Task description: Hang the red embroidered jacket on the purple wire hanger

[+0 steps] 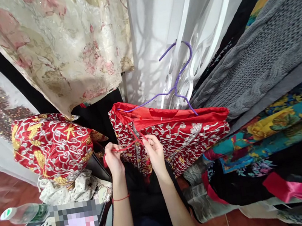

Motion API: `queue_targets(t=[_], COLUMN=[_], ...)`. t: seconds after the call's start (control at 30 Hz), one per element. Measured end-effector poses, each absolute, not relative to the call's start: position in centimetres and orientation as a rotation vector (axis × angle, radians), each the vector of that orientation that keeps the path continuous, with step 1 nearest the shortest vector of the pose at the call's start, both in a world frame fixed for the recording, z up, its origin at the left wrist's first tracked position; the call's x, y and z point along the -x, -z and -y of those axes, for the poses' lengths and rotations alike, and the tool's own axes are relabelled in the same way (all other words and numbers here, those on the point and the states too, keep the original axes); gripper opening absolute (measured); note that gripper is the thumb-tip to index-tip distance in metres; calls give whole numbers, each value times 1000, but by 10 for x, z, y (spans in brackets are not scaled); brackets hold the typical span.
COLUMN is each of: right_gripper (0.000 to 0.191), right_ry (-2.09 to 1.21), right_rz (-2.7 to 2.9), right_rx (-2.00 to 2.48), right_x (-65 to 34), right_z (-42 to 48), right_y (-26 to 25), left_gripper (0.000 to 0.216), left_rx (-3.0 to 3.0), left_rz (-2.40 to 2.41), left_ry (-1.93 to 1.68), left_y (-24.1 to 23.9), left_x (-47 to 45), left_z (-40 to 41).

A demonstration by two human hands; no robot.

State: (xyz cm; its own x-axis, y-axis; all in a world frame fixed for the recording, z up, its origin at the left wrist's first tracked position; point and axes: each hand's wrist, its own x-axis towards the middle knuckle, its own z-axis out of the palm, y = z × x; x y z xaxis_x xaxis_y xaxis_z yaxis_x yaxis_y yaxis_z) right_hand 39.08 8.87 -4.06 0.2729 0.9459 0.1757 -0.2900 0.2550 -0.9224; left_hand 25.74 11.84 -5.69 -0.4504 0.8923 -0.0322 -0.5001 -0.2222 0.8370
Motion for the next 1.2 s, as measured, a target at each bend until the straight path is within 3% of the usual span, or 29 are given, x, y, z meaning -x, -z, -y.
queue_targets(t=[0.1,0.2,0.4,0.57,0.83,0.97,1.1,1.2], right_gripper=[24,28,32,33,23,22,22,25], right_ry=[-1099,-1220,-1332,-1127,-743,-631,-488,-653], right_rz=[878,908,1009,1168,1564,1573,1514,1412], right_rx=[875,853,862,980,1096,1277,1386,1216], right_x=[-395,-395,-396,-404,-411,-404,-403,-403], right_z=[-87,-87,-88,-95,-119,-122,-111,-101], right_y=[36,35,44,45,34,35,16,-10], left_gripper=[38,61,27,28,33,32,28,21], left_rx=[-946,-1361,-1821,-1912,-1604,-1548,-1885,-2130], left_rz=[-1444,-1648,-1251,-1279,-1145,-1142,-1099,-1048], left_ry=[-1543,-1575,-1369,-1282,-1940,-2159,-1844,-1361], left_y=[71,67,33,13,-59,-69,-53,-37], left_x=[-259,-265,-275,-268,-270,-269,-258,-252], left_z=[-118,-112,-97,-101,-134,-124,-97,-82])
